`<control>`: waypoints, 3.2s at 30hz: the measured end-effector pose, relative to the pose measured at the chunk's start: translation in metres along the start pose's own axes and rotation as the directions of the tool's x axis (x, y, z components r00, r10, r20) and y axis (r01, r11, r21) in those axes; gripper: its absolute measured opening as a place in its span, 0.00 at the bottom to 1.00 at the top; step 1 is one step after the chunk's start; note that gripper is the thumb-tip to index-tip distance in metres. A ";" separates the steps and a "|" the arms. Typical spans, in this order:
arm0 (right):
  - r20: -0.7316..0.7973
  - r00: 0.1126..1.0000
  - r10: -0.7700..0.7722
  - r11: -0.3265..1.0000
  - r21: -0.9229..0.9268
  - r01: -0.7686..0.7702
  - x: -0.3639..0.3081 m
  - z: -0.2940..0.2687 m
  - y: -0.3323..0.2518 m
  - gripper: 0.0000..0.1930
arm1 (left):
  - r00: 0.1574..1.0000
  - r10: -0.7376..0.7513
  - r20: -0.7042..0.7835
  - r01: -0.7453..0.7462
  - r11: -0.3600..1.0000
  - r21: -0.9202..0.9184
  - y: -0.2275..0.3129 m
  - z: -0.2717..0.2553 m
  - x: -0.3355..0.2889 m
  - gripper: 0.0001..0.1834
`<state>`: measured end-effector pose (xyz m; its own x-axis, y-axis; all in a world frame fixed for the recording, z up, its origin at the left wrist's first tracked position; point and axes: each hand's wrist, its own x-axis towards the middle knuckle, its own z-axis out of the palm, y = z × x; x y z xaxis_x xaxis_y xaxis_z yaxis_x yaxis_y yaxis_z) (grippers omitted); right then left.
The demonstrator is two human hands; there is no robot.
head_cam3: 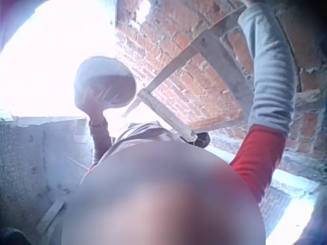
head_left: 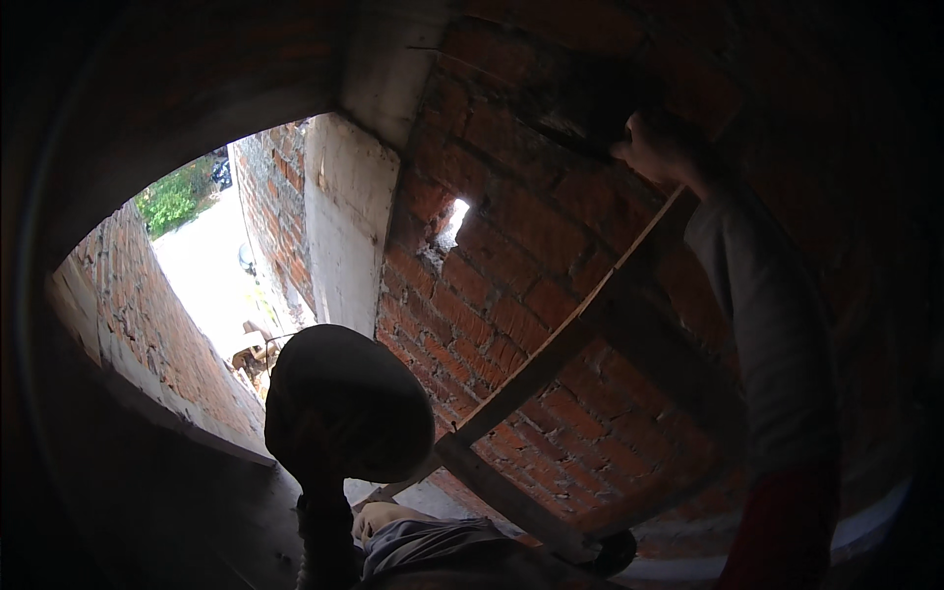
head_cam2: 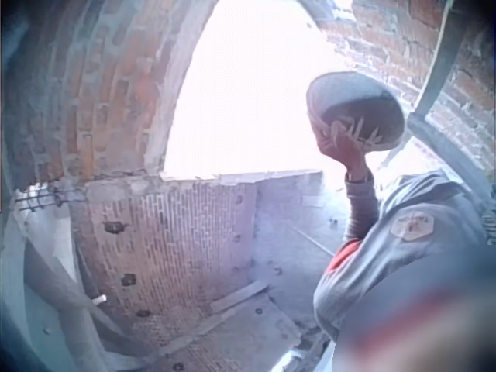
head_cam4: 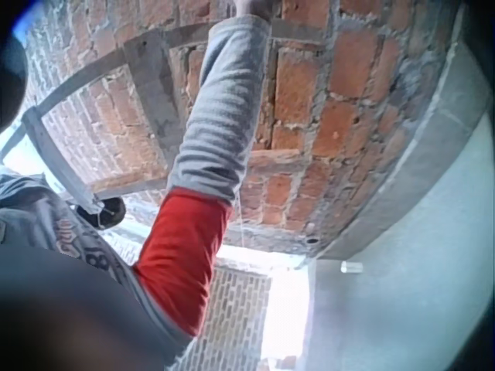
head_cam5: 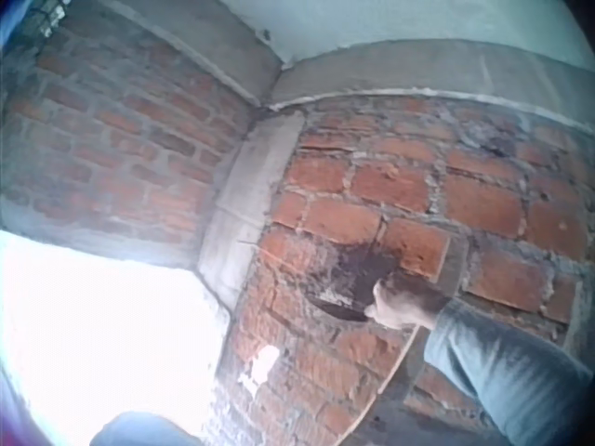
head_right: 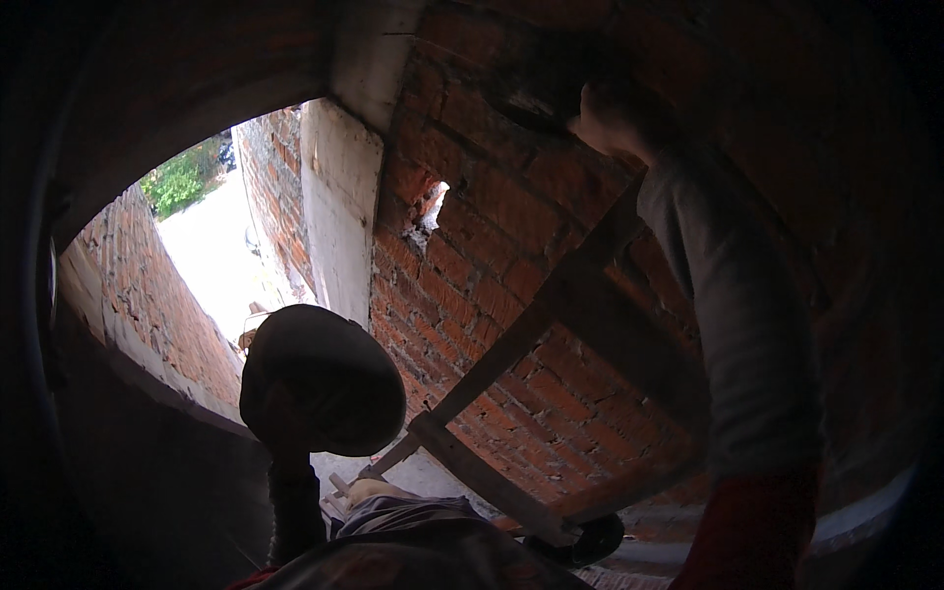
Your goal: The person scoops mortar from a bucket and applies it to a brick wall using a trowel. They repeatedly smooth the mortar into the joints and surface of the wall.
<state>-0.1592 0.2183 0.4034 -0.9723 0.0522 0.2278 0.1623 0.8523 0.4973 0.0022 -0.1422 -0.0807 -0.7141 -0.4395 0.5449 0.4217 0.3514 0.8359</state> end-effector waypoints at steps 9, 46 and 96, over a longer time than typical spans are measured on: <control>-0.047 0.999 -0.022 0.996 0.084 0.026 0.020 -0.004 0.023 0.23 | 0.998 -0.057 0.031 0.058 0.998 -0.006 0.009 -0.019 0.012 0.23; -0.310 0.948 0.069 0.972 0.236 0.006 -0.095 -0.045 0.018 0.26 | 0.992 0.122 0.017 -0.121 0.991 -0.056 0.044 0.015 0.034 0.28; 0.296 0.955 0.003 0.806 0.564 -0.177 -0.134 -0.052 0.030 0.15 | 0.949 -0.311 0.044 0.303 0.870 -0.388 0.106 0.053 0.077 0.27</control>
<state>-0.0153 0.2102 0.4315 -0.9780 0.2064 -0.0291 0.2084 0.9716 -0.1119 -0.0377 -0.0951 0.0461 -0.8337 -0.4900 0.2545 0.3674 -0.1482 0.9182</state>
